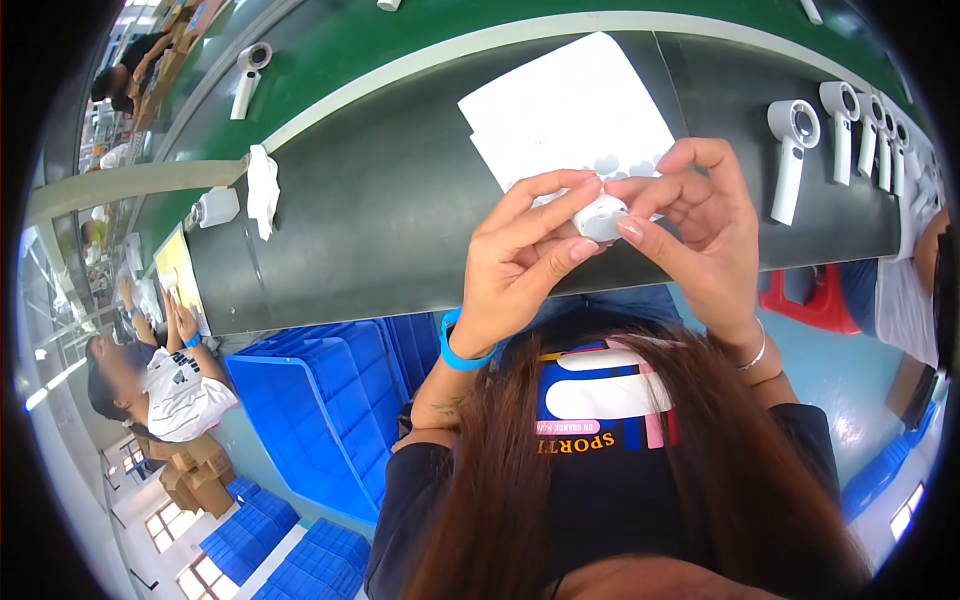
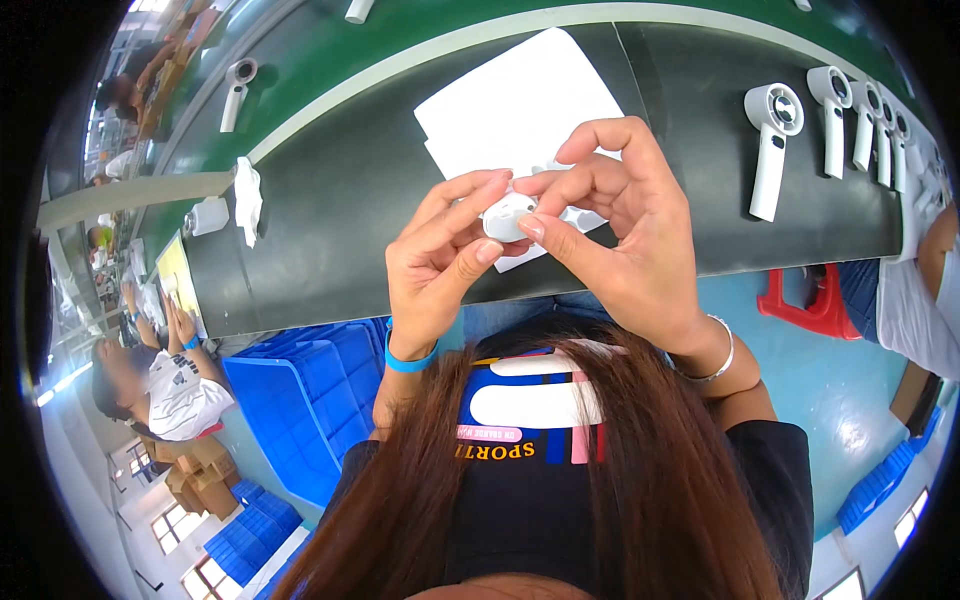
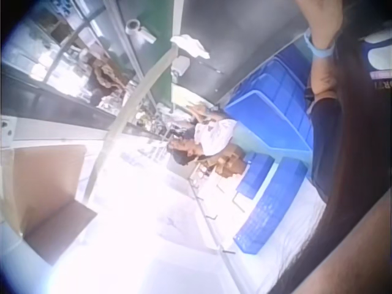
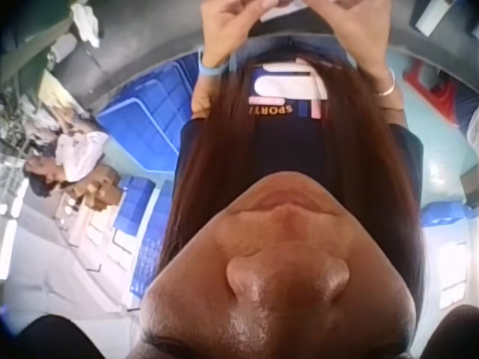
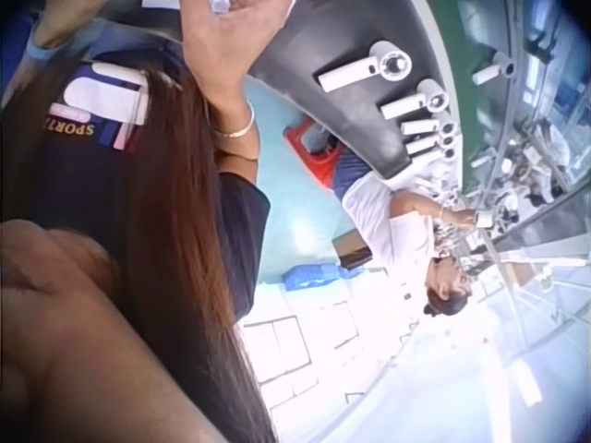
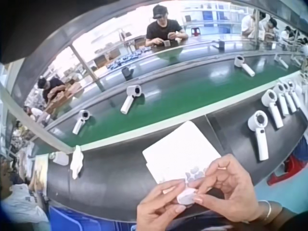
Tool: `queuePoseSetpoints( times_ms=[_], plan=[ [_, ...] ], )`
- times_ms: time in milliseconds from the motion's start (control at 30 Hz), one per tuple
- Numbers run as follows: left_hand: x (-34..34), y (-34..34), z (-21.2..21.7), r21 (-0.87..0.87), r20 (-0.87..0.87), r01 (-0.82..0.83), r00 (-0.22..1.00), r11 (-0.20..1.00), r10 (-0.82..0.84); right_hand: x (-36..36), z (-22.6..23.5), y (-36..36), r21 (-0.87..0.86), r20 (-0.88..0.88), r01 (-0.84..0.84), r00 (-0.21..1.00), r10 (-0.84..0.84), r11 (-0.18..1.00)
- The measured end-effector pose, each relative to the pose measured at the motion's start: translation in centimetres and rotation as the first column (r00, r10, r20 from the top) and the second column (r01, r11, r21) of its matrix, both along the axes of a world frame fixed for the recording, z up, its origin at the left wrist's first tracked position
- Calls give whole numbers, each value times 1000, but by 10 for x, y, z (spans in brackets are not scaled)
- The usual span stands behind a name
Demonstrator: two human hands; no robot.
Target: Applying small round stickers to the base of handheld electronic devices on an assembly line.
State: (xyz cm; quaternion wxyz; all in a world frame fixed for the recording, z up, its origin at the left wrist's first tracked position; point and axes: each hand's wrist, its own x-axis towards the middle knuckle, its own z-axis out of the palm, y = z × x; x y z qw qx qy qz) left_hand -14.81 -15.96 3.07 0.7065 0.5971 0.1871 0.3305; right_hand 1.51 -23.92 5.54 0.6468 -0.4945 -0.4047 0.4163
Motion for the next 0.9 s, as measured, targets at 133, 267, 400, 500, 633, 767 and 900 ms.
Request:
queuePoseSetpoints(
  times_ms=[133, 267, 400, 500, 633, 767, 900],
  plan=[
    [0, 0, 0, 5, -11, -2, 1000, 1000, 2, 0, 1, 0, -14, 29, -4, 1000, 5, 1000],
    [-1, 0, 1, 11, -26, 7, 1000, 1000, -7, 1, 3, -1, -30, 48, -7, 999, 9, 1000],
    [-1, 0, 1, 0, -27, 2, 1000, 1000, -2, 0, 4, 0, -32, 55, -7, 998, 9, 999],
    [0, -1, 1, 0, -26, 5, 1000, 1000, -5, 0, 4, -1, -33, 71, -7, 997, 9, 999],
    [-1, 0, 2, 2, -19, 4, 1000, 1000, -4, -1, 4, -1, -37, 55, 2, 998, 0, 999],
    [0, -1, 1, -22, 4, 6, 1000, 1000, -6, -2, 2, 0, -41, -40, 17, 999, -19, 999],
    [-1, 0, -1, -16, -13, 12, 1000, 1000, -12, -2, 1, -1, -42, -19, 13, 1000, -14, 999]
  ],
)
